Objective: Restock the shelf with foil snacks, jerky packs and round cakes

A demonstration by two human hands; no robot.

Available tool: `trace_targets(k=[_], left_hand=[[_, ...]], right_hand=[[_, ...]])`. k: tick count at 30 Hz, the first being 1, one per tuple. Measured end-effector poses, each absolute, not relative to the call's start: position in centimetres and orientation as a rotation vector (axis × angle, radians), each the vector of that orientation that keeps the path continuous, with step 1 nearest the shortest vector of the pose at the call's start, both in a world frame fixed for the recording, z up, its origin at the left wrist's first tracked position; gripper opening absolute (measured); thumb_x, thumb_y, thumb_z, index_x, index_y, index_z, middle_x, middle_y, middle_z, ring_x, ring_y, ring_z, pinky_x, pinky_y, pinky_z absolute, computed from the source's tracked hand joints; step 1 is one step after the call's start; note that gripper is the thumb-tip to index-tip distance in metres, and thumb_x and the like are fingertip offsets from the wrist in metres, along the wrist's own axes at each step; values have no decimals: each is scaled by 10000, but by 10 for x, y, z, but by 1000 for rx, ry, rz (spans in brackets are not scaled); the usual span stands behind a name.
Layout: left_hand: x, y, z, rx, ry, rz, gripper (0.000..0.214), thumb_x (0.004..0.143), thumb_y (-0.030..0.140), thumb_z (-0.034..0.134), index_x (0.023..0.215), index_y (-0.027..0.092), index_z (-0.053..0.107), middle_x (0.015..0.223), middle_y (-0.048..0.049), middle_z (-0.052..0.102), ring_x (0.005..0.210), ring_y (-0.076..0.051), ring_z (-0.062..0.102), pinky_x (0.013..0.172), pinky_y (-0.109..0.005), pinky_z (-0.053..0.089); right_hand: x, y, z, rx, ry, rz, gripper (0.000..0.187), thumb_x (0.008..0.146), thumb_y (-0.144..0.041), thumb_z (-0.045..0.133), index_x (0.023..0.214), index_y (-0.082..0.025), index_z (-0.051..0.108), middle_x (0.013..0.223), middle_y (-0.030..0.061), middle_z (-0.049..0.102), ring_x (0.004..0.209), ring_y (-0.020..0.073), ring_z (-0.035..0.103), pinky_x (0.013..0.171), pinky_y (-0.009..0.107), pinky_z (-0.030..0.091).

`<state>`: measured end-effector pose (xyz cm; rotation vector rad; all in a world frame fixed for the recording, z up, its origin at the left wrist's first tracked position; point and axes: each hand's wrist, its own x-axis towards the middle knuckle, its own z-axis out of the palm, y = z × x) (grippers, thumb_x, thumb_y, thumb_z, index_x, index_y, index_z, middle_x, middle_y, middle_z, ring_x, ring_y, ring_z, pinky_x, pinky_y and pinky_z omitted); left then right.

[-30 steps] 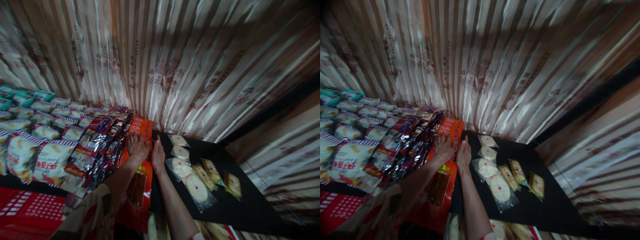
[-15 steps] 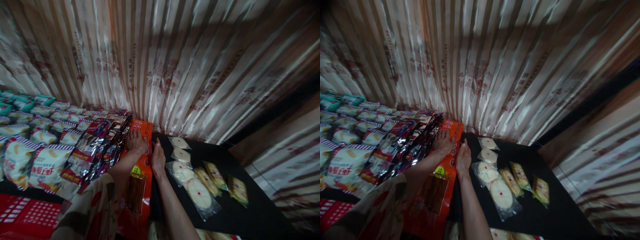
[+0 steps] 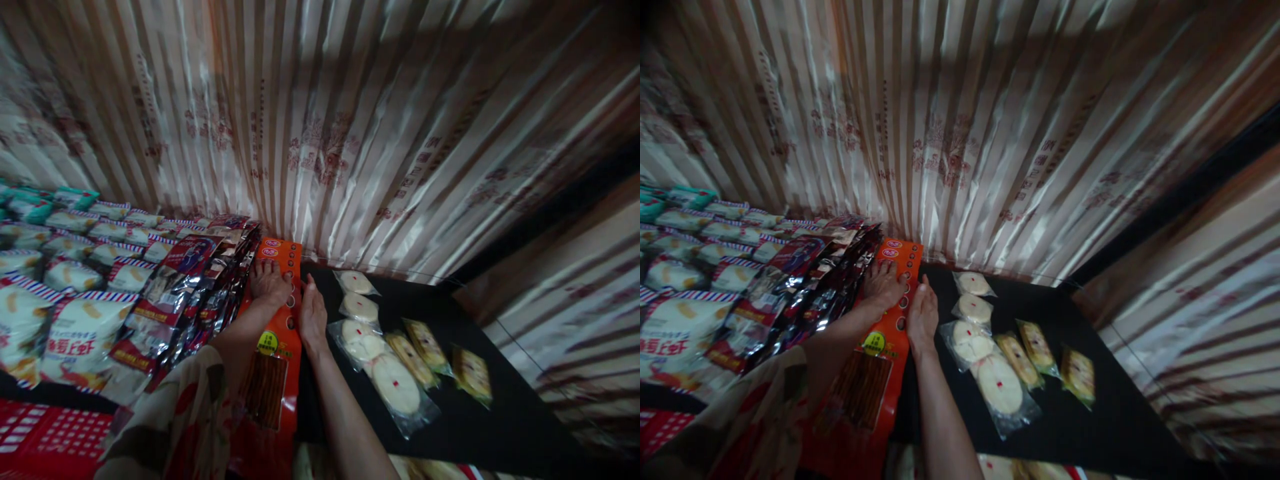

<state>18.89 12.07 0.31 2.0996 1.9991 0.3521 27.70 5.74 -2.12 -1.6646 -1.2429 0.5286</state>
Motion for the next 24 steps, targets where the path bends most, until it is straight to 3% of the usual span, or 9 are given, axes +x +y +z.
trace_targets(k=[5, 11, 24], left_hand=[[189, 120, 2, 2111, 1974, 352, 588, 888, 464, 277, 1363, 134, 382, 1460, -97, 327, 1363, -305, 185, 1116, -471, 127], [189, 120, 0, 2122, 1992, 387, 596, 890, 464, 265, 1357, 115, 391, 1450, -114, 343, 1362, -306, 195, 1115, -464, 133], [190, 120, -5, 2149, 2012, 457, 576, 893, 436, 292, 1368, 123, 375, 1469, -122, 301, 1372, -279, 191, 1120, -455, 150]], right_hand=[[277, 58, -21, -1676, -1257, 523, 749, 882, -571, 90, 1248, -86, 529, 1296, 132, 536, 1264, 206, 395, 1079, 380, 258], [277, 59, -22, -1693, -1312, 511, 741, 887, -580, 82, 1136, -138, 622, 1176, 104, 627, 1259, 194, 407, 1078, 391, 254], [278, 60, -25, -1659, -1352, 520, 684, 902, -550, 94, 1229, -166, 556, 1286, 69, 558, 1291, 171, 365, 1096, 393, 224]])
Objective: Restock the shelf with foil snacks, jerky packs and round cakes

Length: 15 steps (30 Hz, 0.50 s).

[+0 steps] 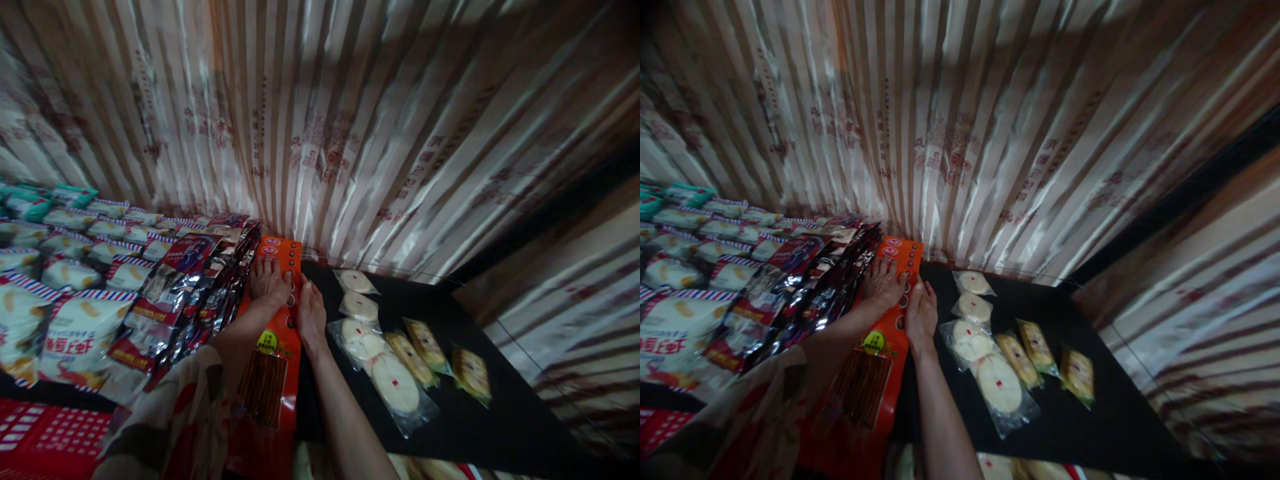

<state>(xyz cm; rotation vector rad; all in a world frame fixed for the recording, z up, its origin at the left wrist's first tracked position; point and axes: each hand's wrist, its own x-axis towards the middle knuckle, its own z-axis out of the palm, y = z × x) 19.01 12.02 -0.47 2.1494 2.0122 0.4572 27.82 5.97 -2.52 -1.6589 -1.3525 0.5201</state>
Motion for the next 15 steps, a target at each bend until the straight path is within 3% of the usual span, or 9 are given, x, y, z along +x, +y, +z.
trace_targets(k=[6, 11, 15], left_hand=[[193, 107, 7, 2226, 2039, 569, 553, 888, 375, 339, 1348, 74, 400, 1456, -180, 300, 1374, -290, 183, 1123, -456, 134], [185, 53, 20, 2237, 2014, 619, 507, 870, 319, 384, 1299, 61, 466, 1434, -197, 335, 1367, -304, 199, 1113, -464, 172], [170, -4, 25, 2267, 1894, 663, 493, 816, 300, 466, 1277, 131, 508, 1455, -133, 326, 1371, -305, 188, 1117, -476, 171]], right_hand=[[278, 58, -22, -1670, -1274, 539, 697, 887, -574, 108, 1242, -163, 546, 1309, 71, 537, 1282, 184, 376, 1087, 377, 247], [280, 58, -24, -1634, -1220, 562, 788, 860, -623, 96, 1290, -93, 491, 1310, 138, 523, 1253, 206, 421, 1069, 381, 283], [281, 58, -27, -1665, -1213, 569, 806, 847, -650, 111, 1254, -95, 532, 1276, 142, 554, 1253, 228, 424, 1062, 388, 290]])
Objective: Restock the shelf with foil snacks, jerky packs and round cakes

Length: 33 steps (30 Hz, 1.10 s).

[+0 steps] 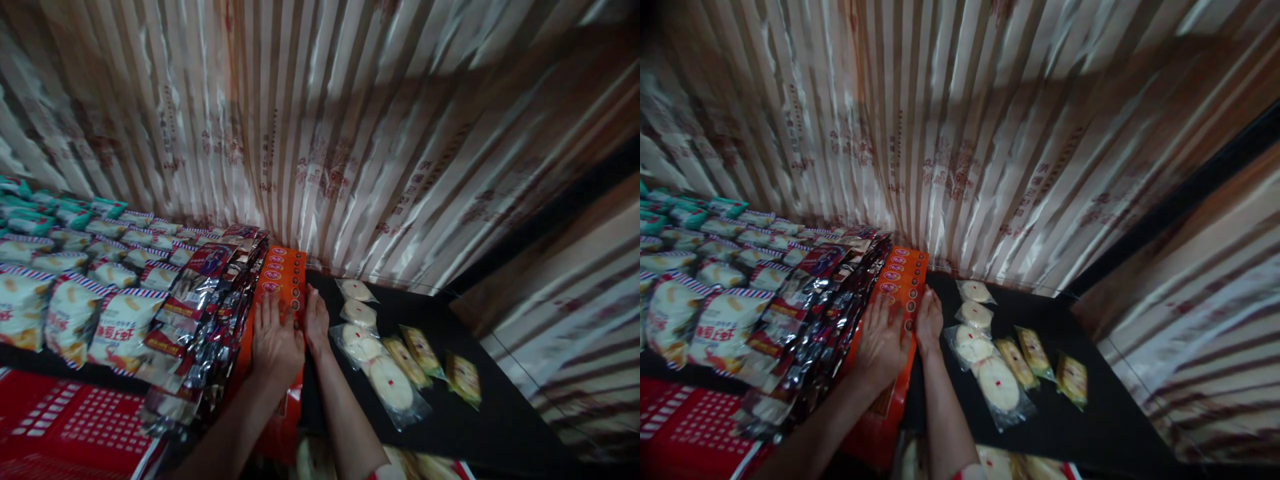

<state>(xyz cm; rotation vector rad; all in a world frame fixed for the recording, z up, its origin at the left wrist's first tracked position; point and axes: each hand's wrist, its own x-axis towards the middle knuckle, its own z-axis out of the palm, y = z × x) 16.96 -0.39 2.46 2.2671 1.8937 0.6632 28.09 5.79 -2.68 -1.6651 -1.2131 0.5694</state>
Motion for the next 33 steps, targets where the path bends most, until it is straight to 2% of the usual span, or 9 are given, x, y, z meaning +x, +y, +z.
trace_targets(k=[8, 13, 22, 28, 33], left_hand=[[152, -72, 16, 2299, 1709, 565, 542, 810, 322, 456, 1343, 226, 430, 1472, -54, 306, 1370, -311, 193, 1102, -508, 227], [135, -88, 3, 2292, 1692, 484, 593, 789, 291, 478, 1369, 209, 389, 1480, -82, 270, 1369, -318, 181, 1097, -486, 242], [114, -80, 8, 2231, 1709, 402, 607, 790, 350, 491, 1351, 134, 411, 1450, -158, 297, 1361, -310, 199, 1108, -455, 211], [127, -83, 0, 2290, 1662, 464, 613, 793, 349, 499, 1365, 159, 389, 1463, -155, 267, 1360, -327, 195, 1100, -470, 226], [139, -79, -2, 2253, 1721, 506, 597, 813, 359, 475, 1372, 172, 380, 1471, -136, 280, 1365, -334, 185, 1097, -489, 212]], right_hand=[[282, 59, -19, -1678, -1242, 585, 755, 837, -670, 154, 1228, -174, 568, 1264, 87, 575, 1282, 215, 389, 1092, 397, 226], [288, 43, -8, -1601, -1149, 630, 816, 817, -700, 174, 1328, -126, 450, 1394, 117, 433, 1311, 207, 361, 1092, 367, 236], [267, 4, 1, -1699, -1101, 725, 838, 813, -706, 184, 1324, -98, 451, 1291, 149, 539, 1235, 233, 469, 1051, 394, 318], [267, 3, -11, -1729, -1130, 713, 862, 810, -711, 150, 1328, -86, 441, 1337, 142, 492, 1263, 224, 435, 1060, 384, 306], [268, -2, -18, -1715, -1173, 637, 812, 828, -690, 140, 1300, -129, 489, 1281, 122, 555, 1226, 216, 479, 1036, 379, 339]])
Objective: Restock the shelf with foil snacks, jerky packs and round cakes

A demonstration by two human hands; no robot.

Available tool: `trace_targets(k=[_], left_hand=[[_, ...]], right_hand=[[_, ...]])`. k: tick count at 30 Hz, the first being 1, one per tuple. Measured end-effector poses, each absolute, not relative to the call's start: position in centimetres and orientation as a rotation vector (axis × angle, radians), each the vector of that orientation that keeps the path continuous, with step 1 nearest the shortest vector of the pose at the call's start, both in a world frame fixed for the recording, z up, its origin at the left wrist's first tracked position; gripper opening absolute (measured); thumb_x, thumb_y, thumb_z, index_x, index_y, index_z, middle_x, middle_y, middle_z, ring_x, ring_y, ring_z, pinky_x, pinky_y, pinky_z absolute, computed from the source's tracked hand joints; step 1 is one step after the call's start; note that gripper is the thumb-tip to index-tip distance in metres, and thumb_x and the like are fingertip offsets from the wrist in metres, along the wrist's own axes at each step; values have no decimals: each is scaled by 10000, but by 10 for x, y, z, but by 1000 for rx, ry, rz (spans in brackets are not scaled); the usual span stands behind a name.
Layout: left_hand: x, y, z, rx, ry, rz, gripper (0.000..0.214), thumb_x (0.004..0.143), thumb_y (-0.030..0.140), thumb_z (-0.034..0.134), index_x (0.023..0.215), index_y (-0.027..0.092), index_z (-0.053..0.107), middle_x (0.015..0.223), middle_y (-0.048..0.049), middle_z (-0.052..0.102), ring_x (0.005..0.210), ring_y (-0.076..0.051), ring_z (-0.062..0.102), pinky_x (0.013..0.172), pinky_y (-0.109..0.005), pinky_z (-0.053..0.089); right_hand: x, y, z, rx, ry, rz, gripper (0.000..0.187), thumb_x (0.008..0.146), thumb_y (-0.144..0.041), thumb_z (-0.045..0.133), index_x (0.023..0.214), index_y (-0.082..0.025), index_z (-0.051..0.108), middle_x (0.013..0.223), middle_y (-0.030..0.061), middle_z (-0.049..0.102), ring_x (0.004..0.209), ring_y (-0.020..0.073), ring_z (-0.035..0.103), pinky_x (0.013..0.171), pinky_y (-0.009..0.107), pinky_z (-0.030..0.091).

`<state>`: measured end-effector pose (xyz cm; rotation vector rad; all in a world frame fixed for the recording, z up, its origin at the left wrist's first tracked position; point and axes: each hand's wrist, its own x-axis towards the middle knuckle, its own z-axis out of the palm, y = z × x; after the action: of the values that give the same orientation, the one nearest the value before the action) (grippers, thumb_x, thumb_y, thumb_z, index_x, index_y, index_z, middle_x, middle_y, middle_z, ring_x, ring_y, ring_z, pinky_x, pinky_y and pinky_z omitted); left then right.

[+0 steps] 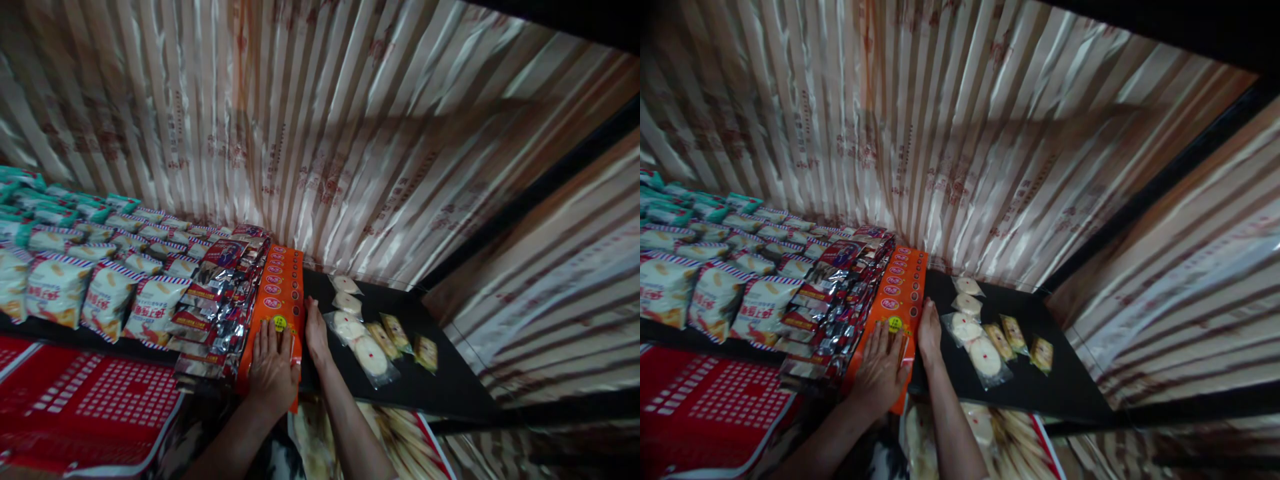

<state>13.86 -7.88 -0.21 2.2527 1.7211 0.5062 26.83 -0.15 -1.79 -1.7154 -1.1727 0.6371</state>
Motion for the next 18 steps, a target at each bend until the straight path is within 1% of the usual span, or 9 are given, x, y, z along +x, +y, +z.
trace_targets(k=[3, 7, 9, 11, 13, 15, 18], left_hand=[[143, -75, -3, 2246, 1734, 485, 600, 815, 359, 467, 1378, 172, 368, 1469, -129, 296, 1368, -336, 173, 1099, -494, 195], [145, -74, -2, 2267, 1743, 484, 591, 812, 354, 465, 1369, 173, 386, 1460, -118, 321, 1367, -332, 181, 1111, -489, 162], [145, -74, -1, 2284, 1737, 486, 598, 806, 356, 473, 1368, 170, 386, 1459, -119, 324, 1365, -324, 194, 1116, -489, 147], [144, -74, 2, 2292, 1730, 477, 607, 800, 356, 484, 1369, 171, 385, 1460, -120, 321, 1367, -322, 190, 1117, -493, 139], [143, -74, 3, 2281, 1727, 470, 604, 805, 357, 474, 1371, 171, 380, 1460, -122, 319, 1369, -324, 181, 1115, -497, 144], [141, -74, 5, 2257, 1726, 458, 596, 816, 361, 454, 1374, 166, 375, 1463, -129, 310, 1371, -326, 172, 1110, -496, 158], [139, -74, 4, 2224, 1730, 432, 602, 818, 365, 452, 1379, 163, 365, 1474, -142, 276, 1375, -327, 150, 1107, -496, 159]], right_hand=[[268, -4, -18, -1721, -1157, 660, 791, 833, -681, 168, 1292, -128, 499, 1297, 128, 539, 1239, 223, 463, 1060, 400, 305], [266, -4, -15, -1732, -1173, 705, 817, 829, -684, 171, 1308, -95, 472, 1371, 140, 456, 1308, 222, 367, 1104, 393, 226], [265, -4, -12, -1727, -1186, 714, 826, 827, -687, 162, 1315, -92, 462, 1385, 137, 438, 1325, 219, 339, 1109, 390, 215], [264, -5, -11, -1724, -1183, 692, 811, 828, -684, 163, 1326, -112, 451, 1395, 122, 428, 1333, 213, 323, 1111, 392, 212], [263, -8, -10, -1730, -1177, 638, 801, 833, -675, 151, 1338, -122, 436, 1400, 115, 424, 1336, 209, 317, 1111, 391, 213], [261, -15, -10, -1750, -1186, 574, 816, 840, -662, 119, 1335, -96, 435, 1383, 136, 443, 1326, 217, 334, 1109, 397, 217], [257, -31, -11, -1781, -1219, 510, 841, 846, -647, 89, 1293, -52, 479, 1326, 173, 499, 1298, 237, 375, 1096, 403, 247]])
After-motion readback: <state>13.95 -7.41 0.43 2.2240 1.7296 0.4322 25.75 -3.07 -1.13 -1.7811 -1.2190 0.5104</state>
